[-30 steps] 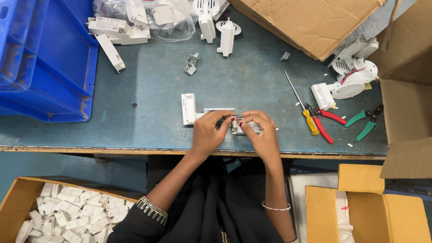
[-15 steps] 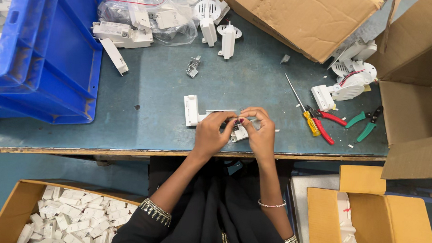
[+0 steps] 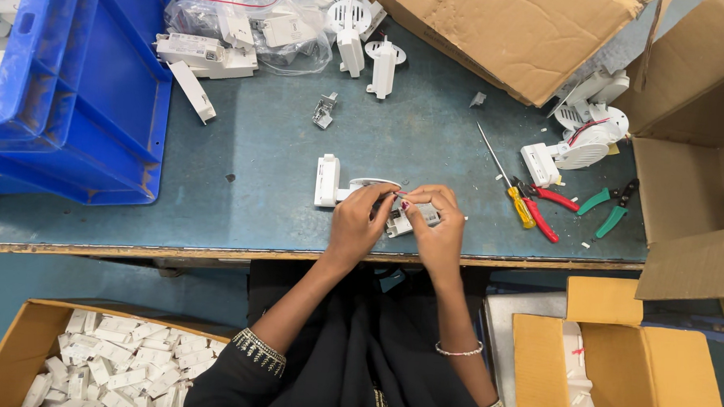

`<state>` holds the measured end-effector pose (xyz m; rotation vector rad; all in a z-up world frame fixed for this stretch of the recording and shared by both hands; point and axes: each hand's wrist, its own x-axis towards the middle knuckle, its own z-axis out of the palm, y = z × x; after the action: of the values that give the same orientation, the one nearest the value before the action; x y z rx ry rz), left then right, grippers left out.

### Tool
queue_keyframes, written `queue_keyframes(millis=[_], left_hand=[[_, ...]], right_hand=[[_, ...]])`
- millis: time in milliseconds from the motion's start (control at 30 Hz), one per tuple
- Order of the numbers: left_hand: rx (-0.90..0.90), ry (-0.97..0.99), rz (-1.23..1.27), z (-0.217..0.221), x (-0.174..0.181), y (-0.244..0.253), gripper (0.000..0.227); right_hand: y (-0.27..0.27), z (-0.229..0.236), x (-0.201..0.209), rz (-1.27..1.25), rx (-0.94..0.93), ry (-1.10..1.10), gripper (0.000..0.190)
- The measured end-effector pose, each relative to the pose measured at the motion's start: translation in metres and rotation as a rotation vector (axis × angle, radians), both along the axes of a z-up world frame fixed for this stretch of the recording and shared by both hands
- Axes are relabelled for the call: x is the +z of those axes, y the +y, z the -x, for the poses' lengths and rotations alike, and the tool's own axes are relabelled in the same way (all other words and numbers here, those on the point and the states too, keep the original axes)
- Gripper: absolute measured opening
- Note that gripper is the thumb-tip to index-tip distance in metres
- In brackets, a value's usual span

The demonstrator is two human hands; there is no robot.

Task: The person assembles white plastic electrical components on a blue workbench. They use pliers to strip wires and a screwdriver to secure parts, then place the assembled units into a cardboard box.

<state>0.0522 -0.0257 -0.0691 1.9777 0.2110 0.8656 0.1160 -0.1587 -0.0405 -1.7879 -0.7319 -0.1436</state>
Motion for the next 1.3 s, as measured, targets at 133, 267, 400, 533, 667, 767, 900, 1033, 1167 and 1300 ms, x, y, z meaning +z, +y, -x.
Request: queue_keyframes(millis=[133, 267, 400, 533, 667, 767, 900, 1033, 1167, 1300], left_hand=[[-0.05, -0.082, 0.066, 0.0, -0.002, 0.0, 0.014], [-0.151, -0.034, 0.29, 0.0, -0.001, 0.006, 0.013], [-0.129, -0.102, 0.166, 0.002, 0.003, 0.008, 0.016], [-0.1, -0.041, 0.177, 0.0, 0.004, 0.008, 0.014], [-0.123, -0.034, 0.225, 0.0, 0.002, 0.011, 0.013], [-0.221, -0.049, 0.407, 0.0, -0.003, 0.013, 0.014], [-0.268, -0.055, 0.496, -0.002, -0.011, 0.016, 0.013], [-0.26, -0.082, 0.457, -0.002, -0.015, 0.015, 0.012], [-0.219, -0.069, 0.411, -0.003, -0.015, 0.013, 0.011], [-0.197, -0.055, 0.396, -0.003, -0.012, 0.013, 0.01]], right_hand=[[0.008, 0.004, -0.011, -0.04, -0.052, 0.05, 0.007], [0.012, 0.006, -0.009, -0.039, -0.047, 0.072, 0.007], [0.014, 0.012, -0.001, -0.041, -0.053, 0.012, 0.008], [0.016, 0.013, 0.002, 0.037, -0.082, -0.212, 0.007], [0.014, 0.009, -0.005, -0.009, -0.054, -0.132, 0.005], [0.014, 0.004, -0.016, -0.084, 0.007, 0.054, 0.006], [0.013, -0.005, -0.029, -0.115, 0.088, 0.253, 0.005], [0.01, -0.01, -0.036, -0.144, 0.15, 0.266, 0.004], [0.004, -0.011, -0.031, -0.253, 0.2, 0.438, 0.007], [0.0, -0.01, -0.017, -0.273, 0.193, 0.539, 0.012]])
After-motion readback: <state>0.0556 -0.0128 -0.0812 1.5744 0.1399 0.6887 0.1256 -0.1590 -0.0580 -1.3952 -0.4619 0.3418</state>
